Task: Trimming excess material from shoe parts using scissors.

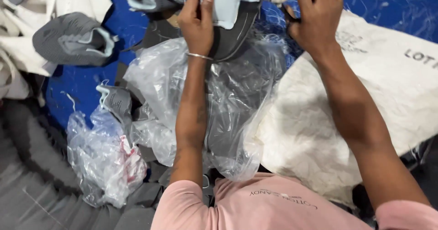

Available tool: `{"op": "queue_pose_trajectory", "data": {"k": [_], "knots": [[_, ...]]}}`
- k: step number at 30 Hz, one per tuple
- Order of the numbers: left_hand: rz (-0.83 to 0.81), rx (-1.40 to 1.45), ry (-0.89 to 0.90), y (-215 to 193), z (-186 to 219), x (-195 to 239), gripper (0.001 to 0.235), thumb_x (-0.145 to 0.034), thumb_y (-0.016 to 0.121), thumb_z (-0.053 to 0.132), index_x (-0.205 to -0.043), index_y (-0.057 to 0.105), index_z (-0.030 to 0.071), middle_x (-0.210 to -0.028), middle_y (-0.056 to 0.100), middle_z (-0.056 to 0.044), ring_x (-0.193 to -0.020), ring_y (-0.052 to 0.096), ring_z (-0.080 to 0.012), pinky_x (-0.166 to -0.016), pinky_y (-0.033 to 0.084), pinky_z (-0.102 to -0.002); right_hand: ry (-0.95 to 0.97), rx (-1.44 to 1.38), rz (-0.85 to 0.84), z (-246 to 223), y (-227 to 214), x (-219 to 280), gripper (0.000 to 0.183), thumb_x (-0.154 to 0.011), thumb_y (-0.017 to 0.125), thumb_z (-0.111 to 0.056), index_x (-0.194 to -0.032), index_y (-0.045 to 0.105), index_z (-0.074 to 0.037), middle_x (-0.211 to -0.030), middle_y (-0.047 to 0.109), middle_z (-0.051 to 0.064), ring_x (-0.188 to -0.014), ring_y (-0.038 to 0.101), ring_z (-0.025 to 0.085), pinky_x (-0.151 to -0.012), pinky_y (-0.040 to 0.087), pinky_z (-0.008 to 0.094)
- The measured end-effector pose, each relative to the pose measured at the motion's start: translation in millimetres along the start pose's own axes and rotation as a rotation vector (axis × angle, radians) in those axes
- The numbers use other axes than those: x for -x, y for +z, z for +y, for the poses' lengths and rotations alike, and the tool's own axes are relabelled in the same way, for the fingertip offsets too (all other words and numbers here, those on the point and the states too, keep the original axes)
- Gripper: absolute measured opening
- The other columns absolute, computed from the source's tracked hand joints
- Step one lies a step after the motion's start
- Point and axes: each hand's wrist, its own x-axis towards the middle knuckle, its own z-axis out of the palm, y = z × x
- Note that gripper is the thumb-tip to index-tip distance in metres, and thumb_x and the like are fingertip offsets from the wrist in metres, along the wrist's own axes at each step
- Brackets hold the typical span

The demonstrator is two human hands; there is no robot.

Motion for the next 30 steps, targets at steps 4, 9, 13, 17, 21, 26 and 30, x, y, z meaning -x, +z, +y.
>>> {"op": "queue_pose_trajectory", "data": {"k": [4, 9, 13, 17, 21, 26, 30], "knots": [[-0.016, -0.17, 0.062, -12.5, 0.2, -2.4, 0.03, -0.109, 0.064, 0.028, -0.117, 0.067, 0.0, -0.098, 0.072, -0.016, -0.088, 0.068, -0.0242, -0.079, 0.055, -0.035, -0.072, 0.027, -0.081, -1.9, 5.8, 10.5, 0.039, -0.08, 0.075, -0.003, -0.117, 0.062, -0.01, -0.106, 0.051, 0.006, -0.105, 0.05, 0.023, -0.088, 0.033, 0.039], [-0.076, 0.006, -0.029, -12.6, 14.0, -11.4, 0.034, -0.106, 0.061, 0.028, -0.122, 0.066, -0.002, -0.081, 0.07, -0.016, -0.068, 0.065, -0.0321, -0.066, 0.052, -0.037, -0.089, 0.185, -0.002, 4.2, 5.8, 9.0, 0.041, -0.084, 0.076, -0.005, -0.122, 0.063, -0.013, -0.105, 0.051, 0.006, -0.102, 0.049, 0.021, -0.089, 0.032, 0.04], [-0.086, -0.104, 0.04, -12.1, 4.1, -7.5, 0.03, -0.109, 0.061, 0.03, -0.117, 0.067, 0.001, -0.085, 0.069, -0.017, -0.07, 0.067, -0.0294, -0.067, 0.052, -0.038, -0.084, 0.223, 0.006, 0.0, 5.8, 7.6, 0.044, -0.085, 0.075, -0.008, -0.126, 0.063, -0.013, -0.108, 0.052, 0.006, -0.105, 0.05, 0.02, -0.09, 0.031, 0.04], [-0.168, -0.114, 0.033, -14.4, 1.8, -3.5, 0.028, -0.113, 0.058, 0.029, -0.117, 0.067, 0.003, -0.085, 0.066, -0.017, -0.072, 0.062, -0.0304, -0.068, 0.049, -0.038, -0.092, 0.257, 0.013, -5.6, 7.8, 9.7, 0.045, -0.09, 0.077, -0.007, -0.132, 0.062, -0.014, -0.108, 0.051, 0.005, -0.105, 0.05, 0.02, -0.091, 0.033, 0.04], [-0.229, 0.05, -0.045, -9.4, 11.0, -3.5, 0.031, -0.111, 0.058, 0.027, -0.124, 0.068, 0.001, -0.076, 0.064, -0.009, -0.066, 0.055, -0.0149, -0.064, 0.047, -0.031, -0.107, 0.271, 0.017, -1.2, 15.6, 13.7, 0.048, -0.088, 0.077, -0.007, -0.134, 0.065, -0.014, -0.104, 0.05, 0.005, -0.103, 0.049, 0.022, -0.088, 0.033, 0.04], [-0.278, 0.49, -0.187, -7.5, -9.2, 6.5, 0.029, -0.114, 0.058, 0.021, -0.126, 0.069, -0.003, -0.093, 0.065, 0.001, -0.085, 0.053, -0.0063, -0.074, 0.045, -0.025, -0.091, 0.177, -0.021, -4.9, 9.1, 9.8, 0.047, -0.091, 0.076, -0.012, -0.137, 0.067, -0.011, -0.099, 0.05, 0.004, -0.102, 0.05, 0.022, -0.088, 0.034, 0.04], [-0.306, 0.694, -0.318, -14.9, -0.1, 3.6, 0.028, -0.111, 0.057, 0.019, -0.122, 0.07, -0.003, -0.095, 0.069, 0.002, -0.081, 0.057, -0.0054, -0.074, 0.044, -0.024, -0.087, 0.081, -0.068, -9.7, 7.2, 9.6, 0.042, -0.095, 0.075, -0.014, -0.135, 0.066, -0.008, -0.095, 0.053, 0.003, -0.096, 0.052, 0.021, -0.089, 0.037, 0.039]]}}
